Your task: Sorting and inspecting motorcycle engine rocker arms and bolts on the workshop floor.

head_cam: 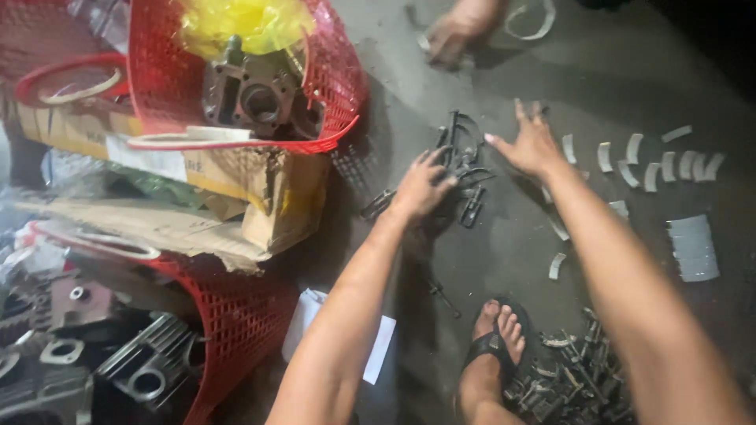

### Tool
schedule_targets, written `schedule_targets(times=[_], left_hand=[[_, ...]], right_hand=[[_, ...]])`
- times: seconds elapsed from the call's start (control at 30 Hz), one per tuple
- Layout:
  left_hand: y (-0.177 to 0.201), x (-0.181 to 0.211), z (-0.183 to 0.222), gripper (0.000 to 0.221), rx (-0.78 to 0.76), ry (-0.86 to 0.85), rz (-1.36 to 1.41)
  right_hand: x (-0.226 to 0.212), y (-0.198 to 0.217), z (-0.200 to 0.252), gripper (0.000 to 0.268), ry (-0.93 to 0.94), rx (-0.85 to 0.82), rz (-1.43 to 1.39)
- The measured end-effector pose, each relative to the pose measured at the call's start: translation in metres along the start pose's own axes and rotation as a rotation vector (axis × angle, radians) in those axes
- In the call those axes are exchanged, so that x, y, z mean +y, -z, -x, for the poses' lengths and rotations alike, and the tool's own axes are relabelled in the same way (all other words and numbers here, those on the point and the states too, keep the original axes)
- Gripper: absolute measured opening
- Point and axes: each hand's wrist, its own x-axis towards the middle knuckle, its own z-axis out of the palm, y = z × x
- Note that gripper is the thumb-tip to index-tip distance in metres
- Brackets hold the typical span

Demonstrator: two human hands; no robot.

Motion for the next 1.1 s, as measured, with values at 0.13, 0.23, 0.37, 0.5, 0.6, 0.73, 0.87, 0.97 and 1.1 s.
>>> schedule_targets(times=[0.13,0.23,0.37,0.5,0.6,0.73,0.87,0.97,1.1], left_hand=[[0.020,0.009,0.021,0.032,-0.185,-0.176,0.016],[0.029,-0.005,0.044,0.030,0.002,-0.256,0.021],[0.026,-0.030,0.079,0.033,0.432,0.009,-0.119],[0.020,-0.027,0.101,0.036,0.447,0.516,0.010],[0.005,-0.034,0.104,0.036,0.411,0.696,-0.113],[0.001,-0.024,0.107,0.031,0.483,0.154,0.071],[0.018,-0.014,0.108,0.031,0.151,0.054,0.019],[0.040,-0.005,0.110,0.035,-0.249,0.047,-0.074],[0.046,-0.032,0.111,0.036,0.047,-0.162,0.033]], right_hand=[[-0.023,-0.031,0.018,0.084,0.001,-0.123,0.056],[-0.051,-0.028,0.071,0.061,0.019,-0.220,0.191],[-0.029,-0.040,0.103,0.040,0.065,-0.118,0.232],[-0.025,-0.014,0.067,0.052,0.184,0.099,0.242],[-0.031,0.008,0.020,0.084,0.051,-0.017,0.226],[-0.034,0.001,-0.014,0.098,-0.059,-0.225,0.168],[-0.046,-0.026,0.013,0.084,0.146,-0.120,0.180],[-0.057,-0.034,0.058,0.074,0.169,-0.032,0.094],[-0.062,-0.034,0.055,0.055,0.129,-0.119,0.387]])
